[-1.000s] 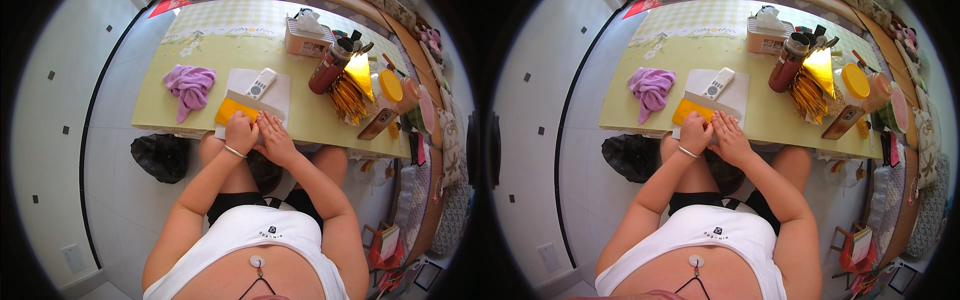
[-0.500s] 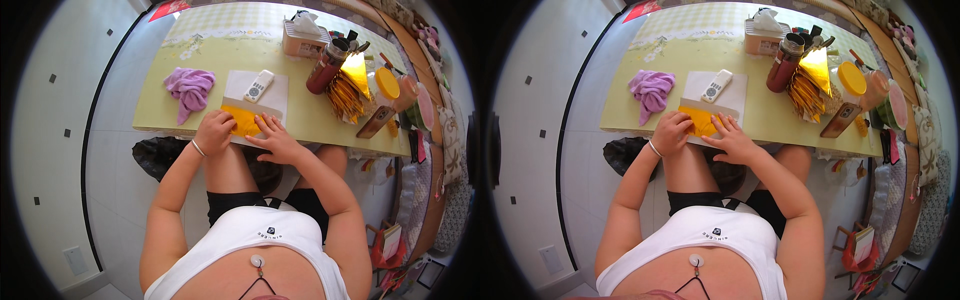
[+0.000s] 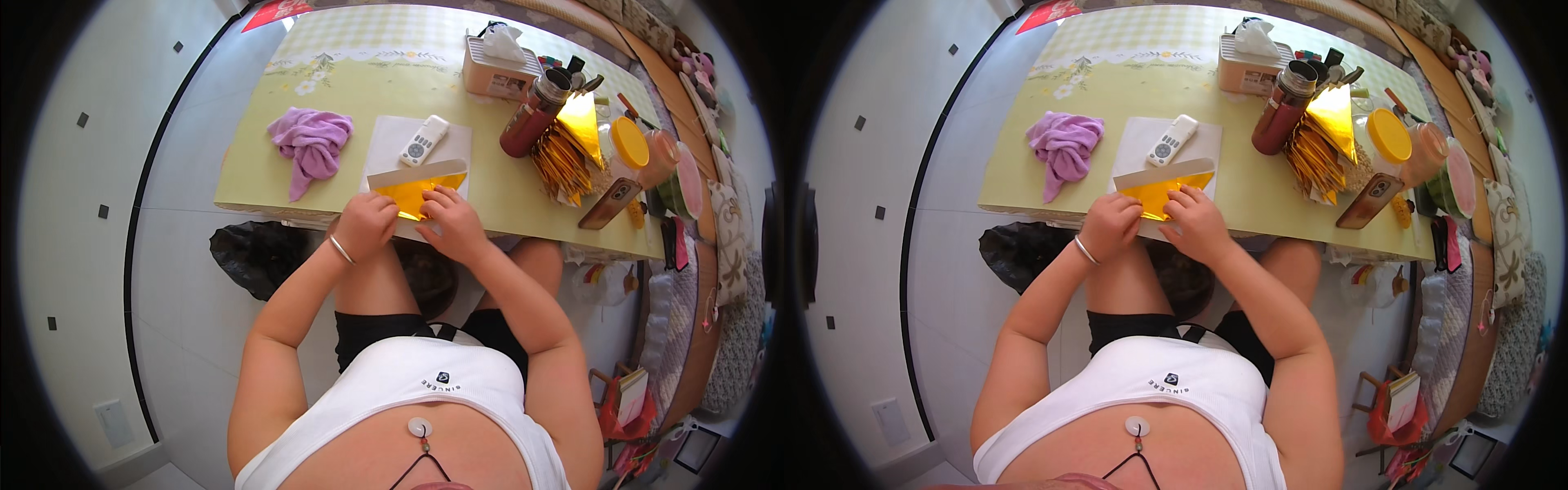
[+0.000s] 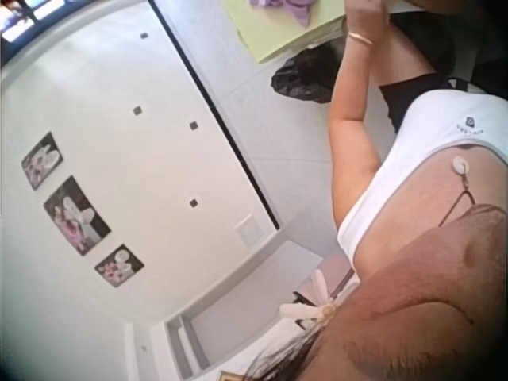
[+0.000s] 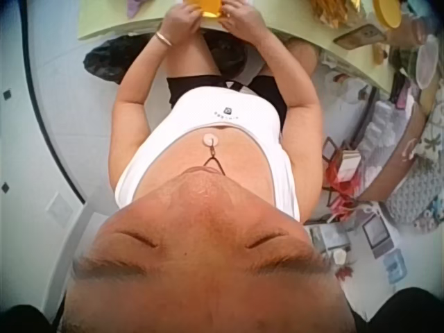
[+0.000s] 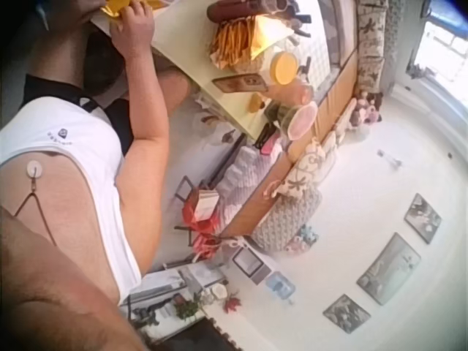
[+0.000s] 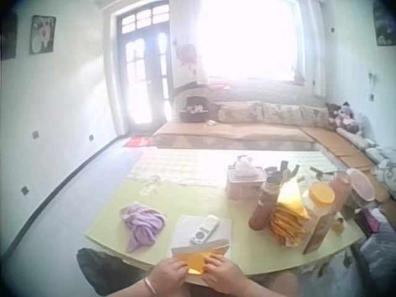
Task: The person sits on the floor and folds rectangular sheets of gold-colored paper into triangular shapes. They repeatedly fold the paper in half, then fold the corners to the center crease to form a triangle, and place the finished items into a stack on the table.
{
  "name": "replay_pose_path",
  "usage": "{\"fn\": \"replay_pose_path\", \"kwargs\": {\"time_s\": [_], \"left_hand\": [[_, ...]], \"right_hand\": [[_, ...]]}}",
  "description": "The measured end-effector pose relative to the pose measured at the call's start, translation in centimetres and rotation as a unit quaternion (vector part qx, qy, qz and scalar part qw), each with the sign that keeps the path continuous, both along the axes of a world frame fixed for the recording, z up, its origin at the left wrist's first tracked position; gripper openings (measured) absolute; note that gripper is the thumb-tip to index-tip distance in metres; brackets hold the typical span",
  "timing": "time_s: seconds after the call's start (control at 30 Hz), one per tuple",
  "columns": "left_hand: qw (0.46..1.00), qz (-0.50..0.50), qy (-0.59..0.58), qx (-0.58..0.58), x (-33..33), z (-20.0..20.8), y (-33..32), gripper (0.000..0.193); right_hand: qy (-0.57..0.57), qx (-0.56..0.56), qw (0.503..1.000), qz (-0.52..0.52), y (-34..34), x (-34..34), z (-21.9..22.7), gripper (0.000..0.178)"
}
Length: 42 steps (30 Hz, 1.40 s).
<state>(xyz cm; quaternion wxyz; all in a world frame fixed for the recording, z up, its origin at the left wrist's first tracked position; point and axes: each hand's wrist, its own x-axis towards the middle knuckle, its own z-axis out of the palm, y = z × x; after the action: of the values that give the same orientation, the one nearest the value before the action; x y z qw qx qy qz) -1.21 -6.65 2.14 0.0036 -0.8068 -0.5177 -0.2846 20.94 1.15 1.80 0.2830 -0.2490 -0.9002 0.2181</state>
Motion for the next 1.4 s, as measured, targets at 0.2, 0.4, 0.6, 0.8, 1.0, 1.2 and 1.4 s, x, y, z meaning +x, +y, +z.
{"fn": "replay_pose_path", "kwargs": {"time_s": [0.2,0.4,0.6,0.8,1.0,1.2,1.4], "left_hand": [[0.979,0.084,-0.176,-0.06,-2.5,-0.9,2.0,0.018],[0.973,0.166,-0.144,-0.066,-2.2,-1.5,3.3,0.016],[0.974,0.178,-0.128,-0.066,-2.0,-1.6,3.5,0.017],[0.973,0.179,-0.129,-0.065,-1.9,-1.7,3.6,0.017],[0.964,0.242,-0.082,-0.077,-2.2,-1.3,3.2,0.022],[0.988,0.076,0.106,0.077,-0.1,-1.1,1.7,0.035],[0.998,0.063,0.003,-0.023,1.4,-0.2,1.3,0.023]], "right_hand": [[0.064,0.052,0.985,-0.15,-1.4,-2.8,-1.7,0.018],[0.061,0.011,0.979,-0.194,-1.7,-3.6,-1.7,0.015],[0.042,0.02,0.981,-0.188,-1.7,-3.4,-1.5,0.015],[-0.016,0.046,0.983,-0.178,-1.6,-3.6,-0.5,0.039],[-0.127,0.09,0.975,-0.156,-1.1,-3.5,-0.4,0.048],[-0.111,0.11,0.975,-0.156,-1.2,-3.4,-0.8,0.046],[-0.082,0.105,0.983,-0.126,-0.9,-2.3,-1.0,0.044]]}}
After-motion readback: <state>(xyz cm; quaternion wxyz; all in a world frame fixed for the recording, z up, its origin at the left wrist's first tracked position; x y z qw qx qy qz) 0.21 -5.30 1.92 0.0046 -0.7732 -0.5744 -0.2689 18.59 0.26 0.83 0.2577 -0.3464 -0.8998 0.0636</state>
